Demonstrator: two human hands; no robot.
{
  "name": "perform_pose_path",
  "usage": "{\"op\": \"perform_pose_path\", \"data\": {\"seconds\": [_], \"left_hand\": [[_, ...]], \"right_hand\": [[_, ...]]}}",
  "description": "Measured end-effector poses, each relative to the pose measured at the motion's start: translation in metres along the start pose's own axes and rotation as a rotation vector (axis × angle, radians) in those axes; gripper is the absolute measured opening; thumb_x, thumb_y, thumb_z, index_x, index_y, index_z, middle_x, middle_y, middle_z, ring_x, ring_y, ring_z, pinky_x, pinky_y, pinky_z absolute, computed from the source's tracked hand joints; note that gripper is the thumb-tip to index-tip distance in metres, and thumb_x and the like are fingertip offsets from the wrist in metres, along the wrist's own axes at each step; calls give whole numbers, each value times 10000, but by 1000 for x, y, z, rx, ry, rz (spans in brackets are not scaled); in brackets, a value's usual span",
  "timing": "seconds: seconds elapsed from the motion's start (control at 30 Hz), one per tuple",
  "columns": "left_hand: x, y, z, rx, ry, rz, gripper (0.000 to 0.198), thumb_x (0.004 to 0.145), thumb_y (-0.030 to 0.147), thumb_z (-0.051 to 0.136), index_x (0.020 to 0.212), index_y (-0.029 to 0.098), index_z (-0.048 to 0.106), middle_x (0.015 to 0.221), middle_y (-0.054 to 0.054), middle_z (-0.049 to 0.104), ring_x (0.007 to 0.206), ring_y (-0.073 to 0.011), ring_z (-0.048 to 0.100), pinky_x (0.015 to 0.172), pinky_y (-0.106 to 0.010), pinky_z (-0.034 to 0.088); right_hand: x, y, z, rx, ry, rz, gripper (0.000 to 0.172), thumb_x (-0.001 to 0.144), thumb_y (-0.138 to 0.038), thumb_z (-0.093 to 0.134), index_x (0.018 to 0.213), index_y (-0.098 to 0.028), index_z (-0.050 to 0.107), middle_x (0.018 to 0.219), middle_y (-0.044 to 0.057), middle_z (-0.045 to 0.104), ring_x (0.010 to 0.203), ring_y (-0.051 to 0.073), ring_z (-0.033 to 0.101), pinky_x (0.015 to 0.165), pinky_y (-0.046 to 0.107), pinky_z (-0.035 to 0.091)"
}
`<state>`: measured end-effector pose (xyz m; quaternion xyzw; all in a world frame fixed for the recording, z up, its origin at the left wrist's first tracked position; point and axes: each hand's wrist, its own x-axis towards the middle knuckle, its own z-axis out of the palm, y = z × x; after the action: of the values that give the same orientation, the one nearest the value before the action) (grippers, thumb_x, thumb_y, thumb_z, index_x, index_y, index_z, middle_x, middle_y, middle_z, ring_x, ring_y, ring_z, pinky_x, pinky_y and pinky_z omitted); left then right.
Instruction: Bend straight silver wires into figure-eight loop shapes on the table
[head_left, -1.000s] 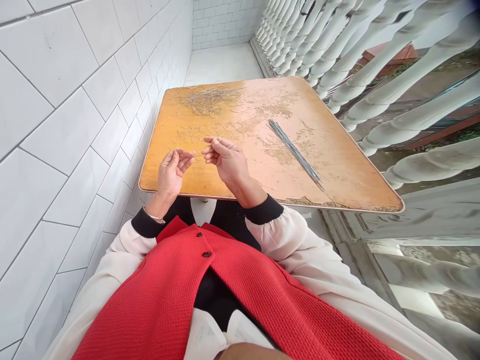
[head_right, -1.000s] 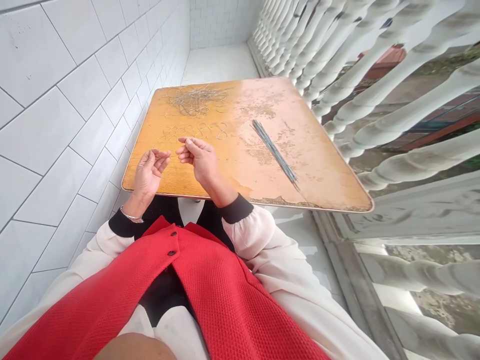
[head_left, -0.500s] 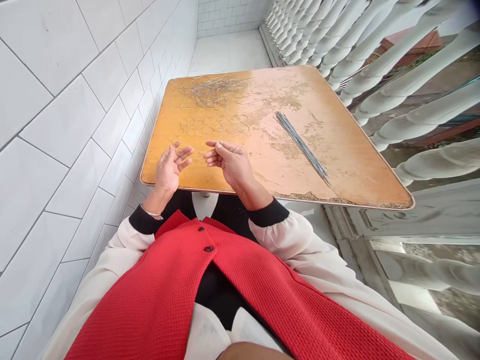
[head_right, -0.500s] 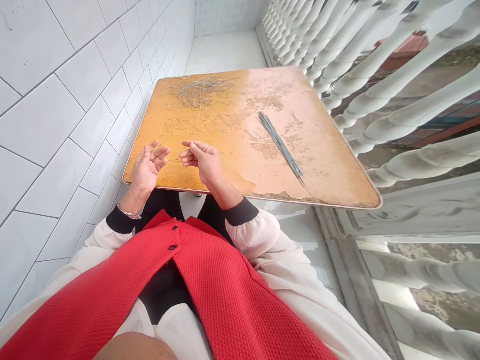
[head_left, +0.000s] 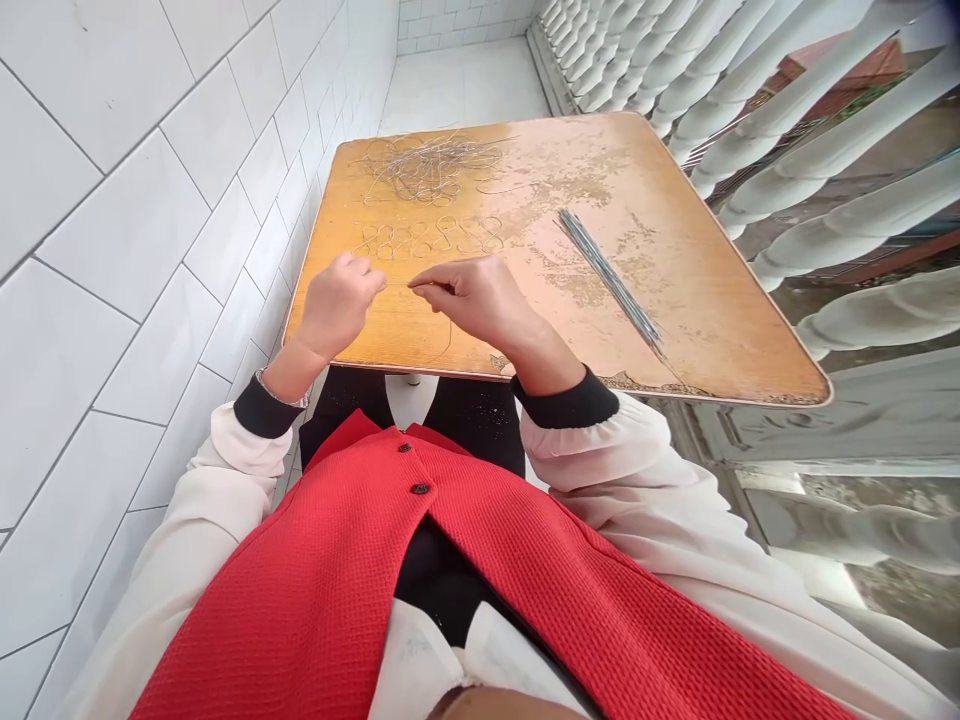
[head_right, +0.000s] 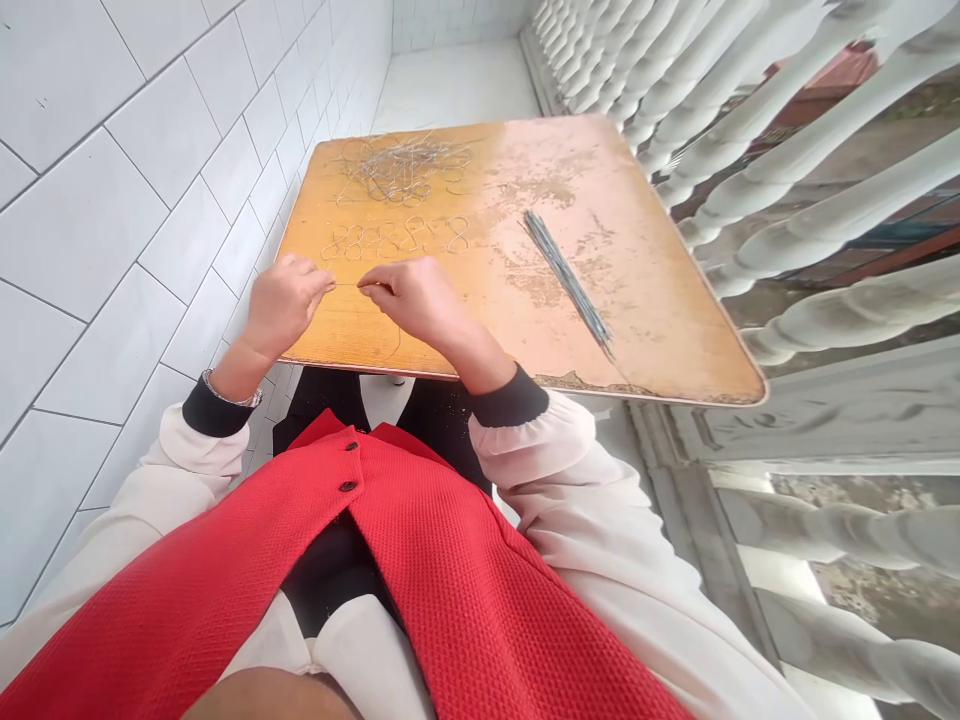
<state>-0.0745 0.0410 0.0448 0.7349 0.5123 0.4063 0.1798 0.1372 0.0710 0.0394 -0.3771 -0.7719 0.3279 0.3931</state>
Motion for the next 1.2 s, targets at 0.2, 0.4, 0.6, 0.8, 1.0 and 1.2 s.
{"op": "perform_pose_path", "data": {"seconds": [0.2, 0.4, 0.6, 0.8, 1.0, 1.2], "left_hand": [[6, -4, -12, -59, -63, -116, 195, 826, 116, 690, 673, 232, 655, 699, -31, 591, 958, -266, 626, 1046, -401, 409], [13, 15, -5, -384, -32, -332, 208, 887, 78, 653, 706, 177, 635, 608, 7, 600, 649, -123, 605, 793, -282, 499], [18, 19, 9, -681, 93, -454, 185, 975, 248, 652, 808, 171, 631, 680, 19, 655, 583, -64, 623, 670, -218, 518], [17, 14, 20, -795, 137, -462, 187, 989, 334, 648, 888, 177, 648, 762, 17, 702, 640, -44, 649, 666, -173, 528], [14, 18, 16, -718, 134, -460, 205, 987, 319, 649, 831, 186, 640, 657, 33, 653, 580, -49, 596, 574, -165, 465], [7, 25, 17, -707, 56, -440, 233, 991, 290, 641, 788, 176, 636, 585, 54, 591, 476, -29, 504, 504, -165, 407]], "right_hand": [[-3, 13, -17, -31, 69, 30, 139, 846, -185, 728, 771, -284, 792, 610, -5, 660, 578, 172, 563, 605, 331, 450], [-11, 21, -9, -37, 99, 39, 159, 911, -339, 669, 909, -266, 810, 593, -8, 666, 533, 154, 539, 564, 305, 453], [-17, 20, 20, 141, 112, 116, 271, 929, -422, 653, 986, -192, 786, 552, -33, 608, 459, 120, 472, 542, 284, 431], [-16, 10, 32, 340, 119, 215, 214, 946, -342, 648, 967, -166, 769, 546, -35, 598, 434, 96, 450, 495, 257, 398], [-17, 12, 31, 345, 141, 203, 268, 950, -405, 645, 966, -172, 774, 529, -38, 572, 435, 96, 441, 489, 252, 393], [-13, 21, 32, 30, 238, 61, 405, 965, -558, 595, 1022, -204, 782, 614, 8, 648, 555, 148, 564, 596, 282, 469]]}}
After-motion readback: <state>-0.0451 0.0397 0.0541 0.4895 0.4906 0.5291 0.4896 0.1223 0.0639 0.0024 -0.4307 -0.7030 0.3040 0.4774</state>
